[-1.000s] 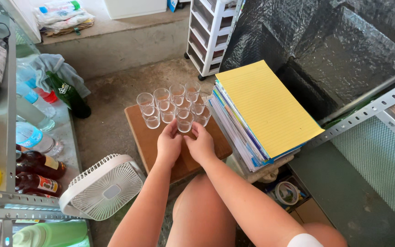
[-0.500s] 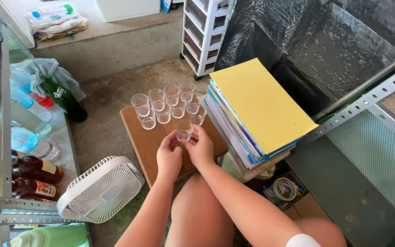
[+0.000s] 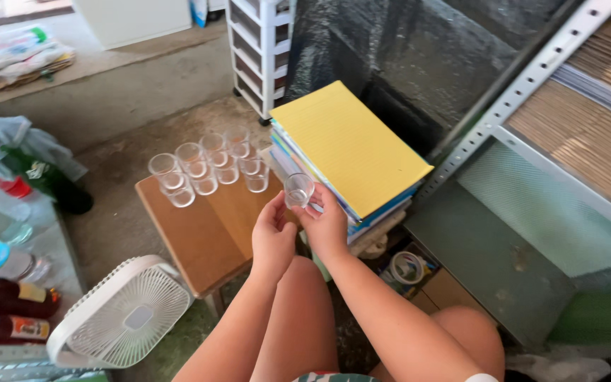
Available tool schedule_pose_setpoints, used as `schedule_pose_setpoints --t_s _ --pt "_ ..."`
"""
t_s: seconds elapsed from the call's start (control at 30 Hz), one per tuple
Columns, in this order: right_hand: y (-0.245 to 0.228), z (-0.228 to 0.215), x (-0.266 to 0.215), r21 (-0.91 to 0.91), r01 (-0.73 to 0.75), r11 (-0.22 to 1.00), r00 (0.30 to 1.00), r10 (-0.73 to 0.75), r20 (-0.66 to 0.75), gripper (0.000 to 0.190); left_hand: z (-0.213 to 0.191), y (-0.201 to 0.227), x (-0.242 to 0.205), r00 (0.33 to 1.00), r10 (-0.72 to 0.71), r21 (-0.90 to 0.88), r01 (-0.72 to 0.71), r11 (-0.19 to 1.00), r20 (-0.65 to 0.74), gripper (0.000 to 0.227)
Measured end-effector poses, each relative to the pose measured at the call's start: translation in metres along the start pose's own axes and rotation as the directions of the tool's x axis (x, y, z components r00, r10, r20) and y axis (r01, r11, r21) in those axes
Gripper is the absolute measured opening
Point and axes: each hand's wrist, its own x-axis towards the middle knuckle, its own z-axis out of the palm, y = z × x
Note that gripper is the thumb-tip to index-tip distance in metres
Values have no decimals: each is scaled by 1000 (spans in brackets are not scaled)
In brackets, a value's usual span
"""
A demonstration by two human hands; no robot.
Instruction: The person sits on the floor and organizes small clear glasses by placing them onto a metal shelf. They then pick up a yellow notepad and several packages of photo paper and stickers, placing them on the shelf as well.
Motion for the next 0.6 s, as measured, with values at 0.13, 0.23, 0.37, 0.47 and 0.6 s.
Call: schedule_pose_setpoints --t_s 0.13,0.23,0.37,0.47,0.6 --pt "-14 -61 7 -15 29 999 995 -30 -96 70 47 -12 -3 992 58 -14 -56 998 115 71" --pt "-18 -113 11 -7 41 999 984 -41 -175 68 94 -20 -10 963 137 -80 -122 989 231 73" --pt "-19 -193 11 -87 107 990 927 -131 -351 66 158 -6 -39 888 249 -117 -221 968 386 68" --pt "-29 -255 4 -122 138 983 865 -180 -469 65 212 -1 -60 802 309 -122 -288 950 511 66" --pt "-37 -334 -10 -210 175 962 751 -268 -603 65 268 16 -95 639 417 -100 -471 877 646 66"
